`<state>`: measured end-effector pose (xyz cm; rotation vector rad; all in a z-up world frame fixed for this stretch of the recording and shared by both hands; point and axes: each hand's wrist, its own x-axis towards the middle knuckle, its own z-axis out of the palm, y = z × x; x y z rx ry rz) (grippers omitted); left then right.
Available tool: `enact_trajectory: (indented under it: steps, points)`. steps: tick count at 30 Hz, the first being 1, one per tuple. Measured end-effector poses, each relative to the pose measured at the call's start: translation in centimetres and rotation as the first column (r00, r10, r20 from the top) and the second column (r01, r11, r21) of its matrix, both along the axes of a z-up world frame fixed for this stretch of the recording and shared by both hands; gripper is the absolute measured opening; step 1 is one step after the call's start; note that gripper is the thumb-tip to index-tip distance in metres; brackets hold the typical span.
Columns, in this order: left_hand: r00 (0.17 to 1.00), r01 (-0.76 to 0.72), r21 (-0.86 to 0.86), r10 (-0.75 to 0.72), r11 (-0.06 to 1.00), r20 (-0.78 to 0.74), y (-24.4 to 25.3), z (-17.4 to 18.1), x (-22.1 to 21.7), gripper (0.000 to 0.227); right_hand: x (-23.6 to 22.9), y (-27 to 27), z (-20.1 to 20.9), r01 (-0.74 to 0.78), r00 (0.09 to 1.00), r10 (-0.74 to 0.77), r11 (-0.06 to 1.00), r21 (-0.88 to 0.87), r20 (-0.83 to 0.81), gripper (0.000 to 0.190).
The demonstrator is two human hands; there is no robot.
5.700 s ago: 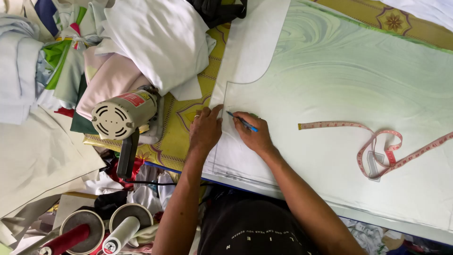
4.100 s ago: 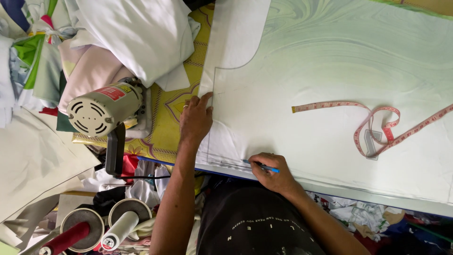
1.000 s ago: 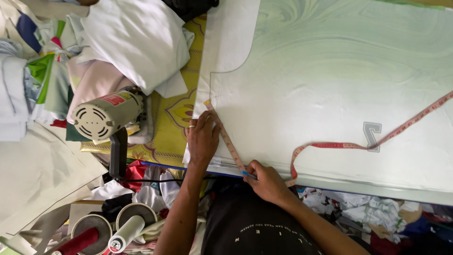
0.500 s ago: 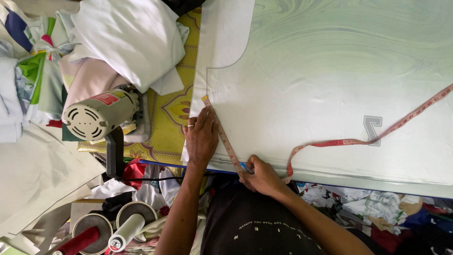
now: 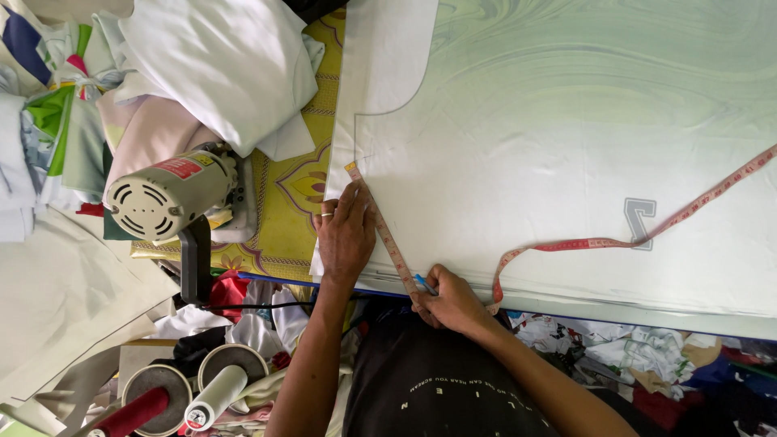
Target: The person measures and marks a large piece of white fabric with a measuring tape and a blue pen. They then use a pair of scissors to cut the fabric along the marked lines, separating a patterned piece from the main sheet.
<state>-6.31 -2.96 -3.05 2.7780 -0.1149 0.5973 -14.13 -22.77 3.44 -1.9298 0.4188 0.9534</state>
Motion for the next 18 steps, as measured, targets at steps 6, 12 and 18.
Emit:
enact_trajectory:
  steps: [6,12,18]
  points:
    - [1.000,-0.002,-0.003,0.002,1.000,0.011,0.0,-0.1,0.0,0.031,0.2,0.1,-0.1,-0.017,1.000,0.017,1.000,0.001,0.003,0.030]
    - [1.000,-0.004,0.006,0.004,1.000,0.005,-0.1,-0.2,0.0,0.032,0.3,0.1,0.1,-0.027,0.999,0.027,1.000,-0.006,0.018,0.026]
    - [0.999,0.005,-0.006,-0.005,1.000,-0.031,0.0,0.0,0.0,0.034,0.4,0.0,1.0,-0.035,0.999,0.035,0.999,-0.004,0.020,0.024]
